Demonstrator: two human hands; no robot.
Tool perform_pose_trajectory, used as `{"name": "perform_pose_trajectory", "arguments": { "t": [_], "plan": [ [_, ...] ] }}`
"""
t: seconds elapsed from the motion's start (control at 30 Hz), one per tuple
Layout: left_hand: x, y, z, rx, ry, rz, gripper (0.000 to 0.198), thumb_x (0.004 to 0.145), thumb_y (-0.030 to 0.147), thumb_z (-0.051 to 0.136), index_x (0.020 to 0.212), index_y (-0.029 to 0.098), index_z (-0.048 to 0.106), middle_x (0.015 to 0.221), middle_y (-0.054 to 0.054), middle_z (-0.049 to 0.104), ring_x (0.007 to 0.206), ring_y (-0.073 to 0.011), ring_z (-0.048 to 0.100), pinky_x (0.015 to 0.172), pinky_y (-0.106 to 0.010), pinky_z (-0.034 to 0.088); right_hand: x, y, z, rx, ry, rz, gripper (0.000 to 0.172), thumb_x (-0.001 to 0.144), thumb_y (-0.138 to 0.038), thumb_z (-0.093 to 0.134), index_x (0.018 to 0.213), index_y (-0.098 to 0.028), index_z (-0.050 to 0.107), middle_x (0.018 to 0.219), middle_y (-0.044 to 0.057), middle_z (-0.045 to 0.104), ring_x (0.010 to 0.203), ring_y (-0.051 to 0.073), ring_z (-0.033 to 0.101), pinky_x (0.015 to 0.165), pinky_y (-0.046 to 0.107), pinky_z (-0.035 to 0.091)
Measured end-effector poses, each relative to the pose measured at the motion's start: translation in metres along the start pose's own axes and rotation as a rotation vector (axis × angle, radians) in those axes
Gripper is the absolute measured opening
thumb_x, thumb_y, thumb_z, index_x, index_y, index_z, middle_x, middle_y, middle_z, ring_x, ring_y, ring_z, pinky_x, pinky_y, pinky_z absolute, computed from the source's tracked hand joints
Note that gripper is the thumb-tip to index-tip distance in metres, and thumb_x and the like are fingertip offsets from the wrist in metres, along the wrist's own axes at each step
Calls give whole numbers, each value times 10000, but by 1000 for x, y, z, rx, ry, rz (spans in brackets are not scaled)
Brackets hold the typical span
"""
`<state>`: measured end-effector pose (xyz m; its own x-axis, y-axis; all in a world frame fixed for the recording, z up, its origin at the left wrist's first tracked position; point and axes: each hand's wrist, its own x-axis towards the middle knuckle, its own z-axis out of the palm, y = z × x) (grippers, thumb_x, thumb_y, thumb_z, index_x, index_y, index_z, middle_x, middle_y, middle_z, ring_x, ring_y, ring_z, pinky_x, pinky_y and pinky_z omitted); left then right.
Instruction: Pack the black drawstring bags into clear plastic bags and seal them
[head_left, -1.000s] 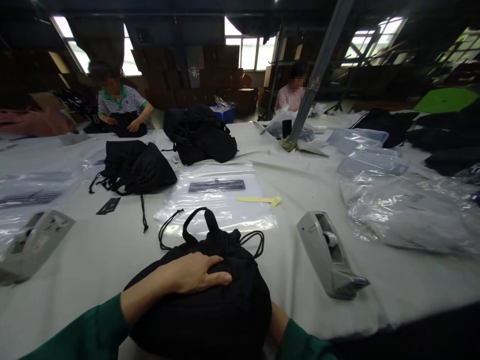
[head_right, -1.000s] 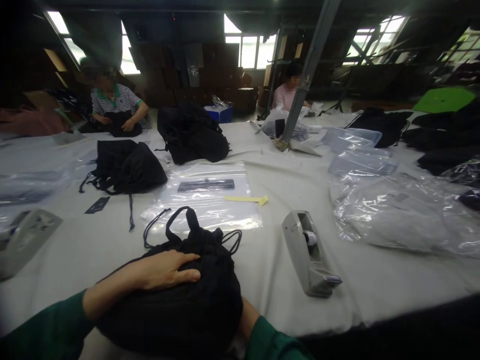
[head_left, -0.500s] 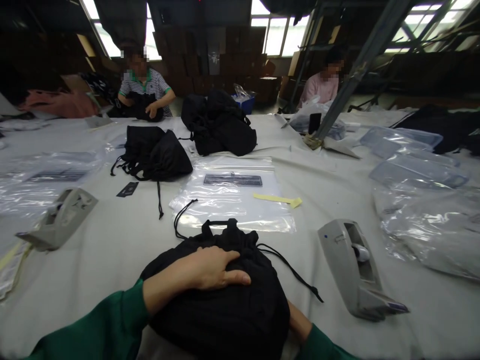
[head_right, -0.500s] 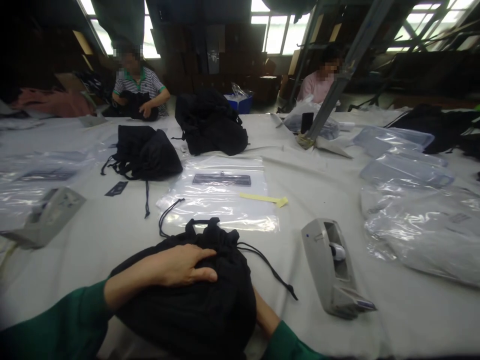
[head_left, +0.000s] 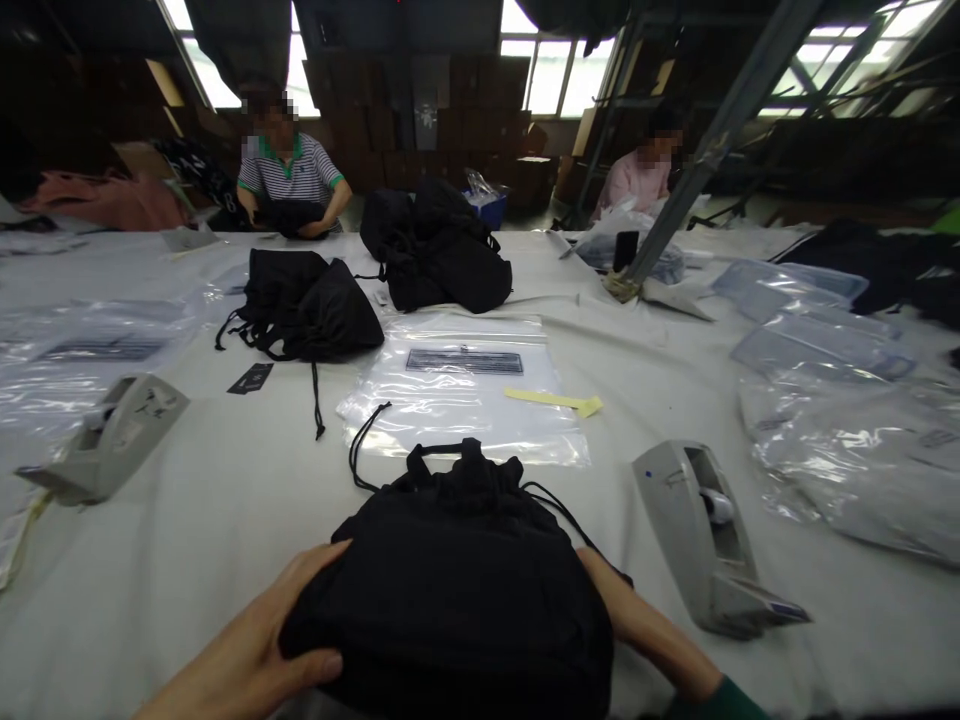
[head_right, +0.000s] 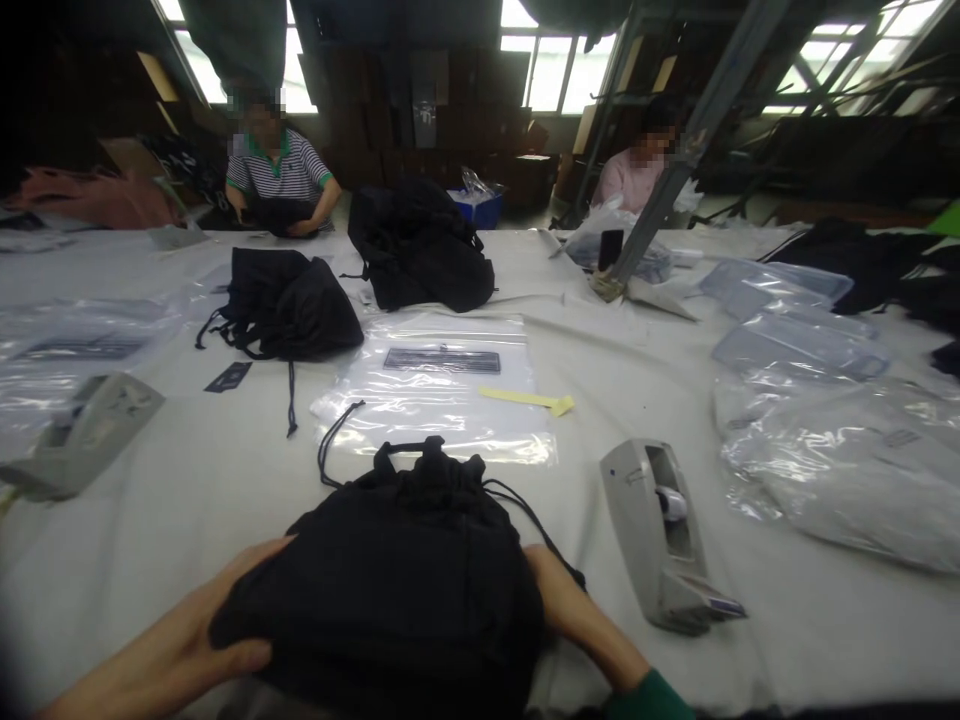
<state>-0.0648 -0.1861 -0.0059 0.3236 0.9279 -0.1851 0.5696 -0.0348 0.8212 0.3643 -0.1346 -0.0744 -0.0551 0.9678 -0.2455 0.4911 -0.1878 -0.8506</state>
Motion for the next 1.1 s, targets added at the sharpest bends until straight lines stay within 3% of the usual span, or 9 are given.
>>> {"name": "perform_pose_trajectory", "arguments": {
  "t": [0.1, 0.17, 0.27, 0.43, 0.57, 0.67, 0.73, 0.97, 1.1],
  "plan": [
    [20, 20, -25, 38, -93, -39, 608, 764, 537, 673, 1334, 366, 547, 1210, -44, 672, 869, -250, 693, 764, -356, 583, 19, -26, -52, -76, 115, 67, 357, 768, -454, 553, 740, -142, 725, 630, 73, 684, 507, 182, 584, 443, 264, 437],
    [57, 32, -45, 46, -130, -142, 439, 861, 568, 511, 1118, 268, 702, 928, -51, 730, 643, -196, 657, 564, -283, 535, 46, -58, -63, -152, 183, -18, 442, 832, -506, 514, 857, -127, 739, 758, 106, 720, 585, 181, 619, 507, 263, 468],
    [132, 43, -47, -7, -27, -163, 439, 804, 559, 581, 907, 151, 705, 830, -77, 699, 718, -210, 650, 581, -258, 493, 93, -108, -35, -319, -16, -179, 576, 895, -550, 431, 616, -121, 696, 633, 95, 675, 533, 156, 573, 518, 261, 449],
    [219, 31, 10, -130, 17, -174, 565, 665, 477, 733, 1049, 74, 636, 737, -65, 642, 666, -205, 609, 626, -309, 487, 139, -144, 28, -370, -178, -324, 474, 869, -433, 559, 534, -109, 646, 484, -18, 527, 446, 84, 459, 487, 218, 377],
    [208, 26, 17, -273, 50, -45, 515, 767, 412, 631, 1201, 138, 585, 900, -62, 640, 886, -209, 624, 813, -333, 492, 126, -128, 22, -445, -127, -586, 137, 868, -189, 584, 831, -166, 714, 768, 34, 645, 710, 149, 560, 652, 248, 425],
    [181, 42, -4, -198, -157, 213, 401, 796, 375, 654, 1163, 215, 638, 1024, -53, 654, 995, -211, 603, 914, -334, 457, 103, -110, 7, -770, -252, -999, 231, 946, -144, 457, 915, -179, 684, 811, 56, 623, 709, 161, 532, 645, 270, 400],
    [173, 56, -7, -7, -313, 388, 274, 853, 389, 618, 1066, 228, 679, 1022, -50, 657, 960, -206, 605, 894, -323, 454, 91, -102, 2, -964, -393, -1085, 253, 960, -120, 419, 915, -169, 663, 797, 50, 615, 664, 161, 518, 623, 277, 387],
    [216, 57, 62, 405, -535, 452, 208, 852, 345, 569, 1005, 226, 646, 951, -76, 683, 829, -261, 637, 725, -345, 483, 88, -125, 4, -914, -488, -775, 113, 850, -213, 584, 839, -155, 681, 771, 46, 656, 613, 147, 533, 596, 268, 362],
    [229, 37, 78, 327, -569, 506, 204, 800, 321, 629, 989, 252, 664, 971, -45, 709, 847, -244, 652, 757, -319, 491, 104, -113, 33, -561, -321, -472, 416, 946, -343, 438, 604, -164, 594, 576, -4, 575, 537, 116, 464, 539, 247, 315]
  ]
}}
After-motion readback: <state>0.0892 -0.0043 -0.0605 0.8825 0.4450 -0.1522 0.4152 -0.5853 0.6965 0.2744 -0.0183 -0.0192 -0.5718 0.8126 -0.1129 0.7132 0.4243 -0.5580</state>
